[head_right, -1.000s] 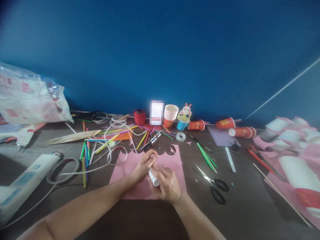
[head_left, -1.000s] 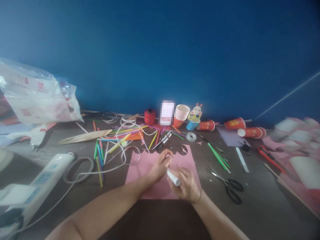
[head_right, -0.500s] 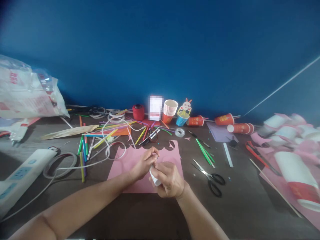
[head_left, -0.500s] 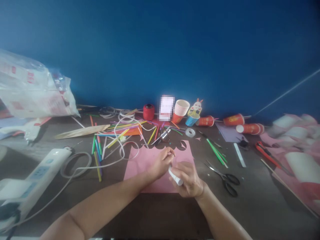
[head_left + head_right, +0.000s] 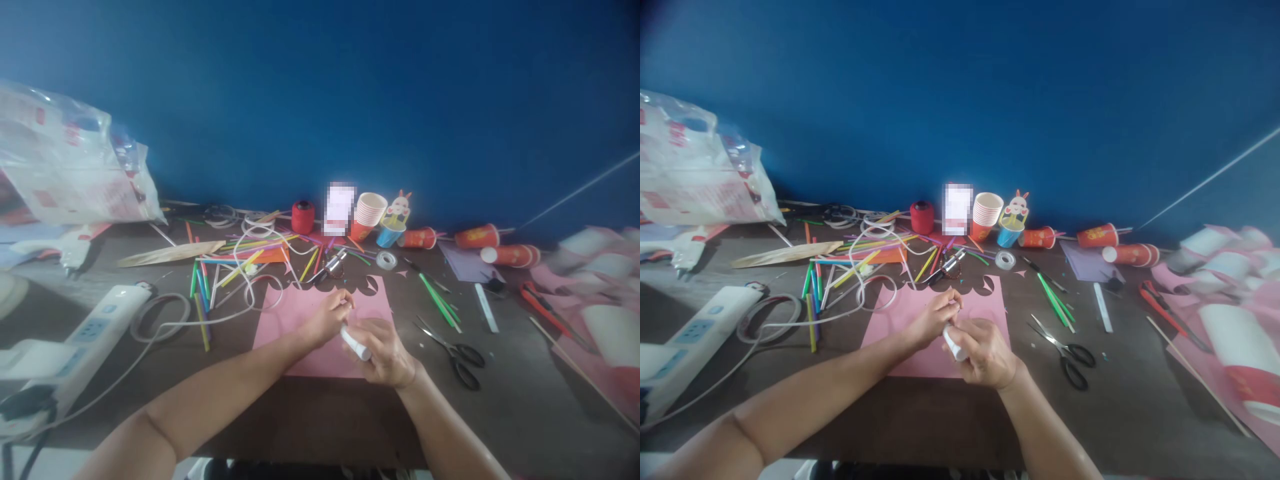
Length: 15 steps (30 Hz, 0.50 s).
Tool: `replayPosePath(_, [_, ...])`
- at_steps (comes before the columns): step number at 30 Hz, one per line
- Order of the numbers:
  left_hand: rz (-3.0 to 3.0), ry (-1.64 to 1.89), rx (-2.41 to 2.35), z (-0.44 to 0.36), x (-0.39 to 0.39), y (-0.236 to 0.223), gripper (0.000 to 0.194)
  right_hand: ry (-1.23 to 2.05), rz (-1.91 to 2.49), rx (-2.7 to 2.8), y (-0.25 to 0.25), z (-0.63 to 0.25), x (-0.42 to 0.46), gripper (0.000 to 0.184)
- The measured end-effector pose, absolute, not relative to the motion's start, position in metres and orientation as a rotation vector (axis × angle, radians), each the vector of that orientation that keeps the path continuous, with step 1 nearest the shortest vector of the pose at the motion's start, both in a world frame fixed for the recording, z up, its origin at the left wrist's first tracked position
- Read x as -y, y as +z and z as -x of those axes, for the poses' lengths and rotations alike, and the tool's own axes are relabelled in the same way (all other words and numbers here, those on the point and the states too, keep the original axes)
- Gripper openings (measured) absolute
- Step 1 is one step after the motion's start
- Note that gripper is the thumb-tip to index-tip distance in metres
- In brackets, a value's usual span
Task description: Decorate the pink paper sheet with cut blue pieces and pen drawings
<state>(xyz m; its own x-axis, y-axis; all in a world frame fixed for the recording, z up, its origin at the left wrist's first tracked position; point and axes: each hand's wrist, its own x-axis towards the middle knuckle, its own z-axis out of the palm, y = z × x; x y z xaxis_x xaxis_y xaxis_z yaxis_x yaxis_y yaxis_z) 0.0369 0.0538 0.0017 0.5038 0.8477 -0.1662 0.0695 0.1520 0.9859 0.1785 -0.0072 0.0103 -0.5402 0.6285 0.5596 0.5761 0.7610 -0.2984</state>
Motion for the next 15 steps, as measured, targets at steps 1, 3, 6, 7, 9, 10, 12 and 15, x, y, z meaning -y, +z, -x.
replayPosePath(1, [-1.291,0.701,-0.897,-0.037,-0.054,0.001,0.007,0.141,0.936,2.241,0.009,-0.176,0.007,0.022])
replayPosePath(3, [-1.255,0.744,-0.884,-0.036,-0.053,0.0,0.009,0.226,1.033,2.119,0.006,-0.17,0.007,0.015])
replayPosePath(6, [-1.206,0.796,-0.87,-0.035,-0.053,0.0,0.01,0.34,1.164,1.956,0.004,-0.162,0.008,0.012])
replayPosePath(7, [-1.188,0.821,-0.863,-0.035,-0.053,-0.001,0.01,0.371,1.201,1.914,0.004,-0.161,0.008,0.012])
replayPosePath(9, [-1.175,0.885,-0.857,-0.035,-0.054,-0.003,0.011,0.421,1.271,1.803,0.004,-0.16,0.008,0.011])
replayPosePath(10, [-1.187,0.924,-0.868,-0.035,-0.055,-0.005,0.012,0.458,1.299,1.721,0.003,-0.162,0.007,0.01])
replayPosePath(12, [-1.265,0.989,-0.917,-0.035,-0.057,-0.01,0.014,0.57,1.32,1.491,0.001,-0.167,0.004,0.009])
replayPosePath(15, [-1.497,1.03,-1.035,-0.034,-0.06,-0.018,0.015,0.772,1.255,1.114,-0.004,-0.179,-0.004,0.009])
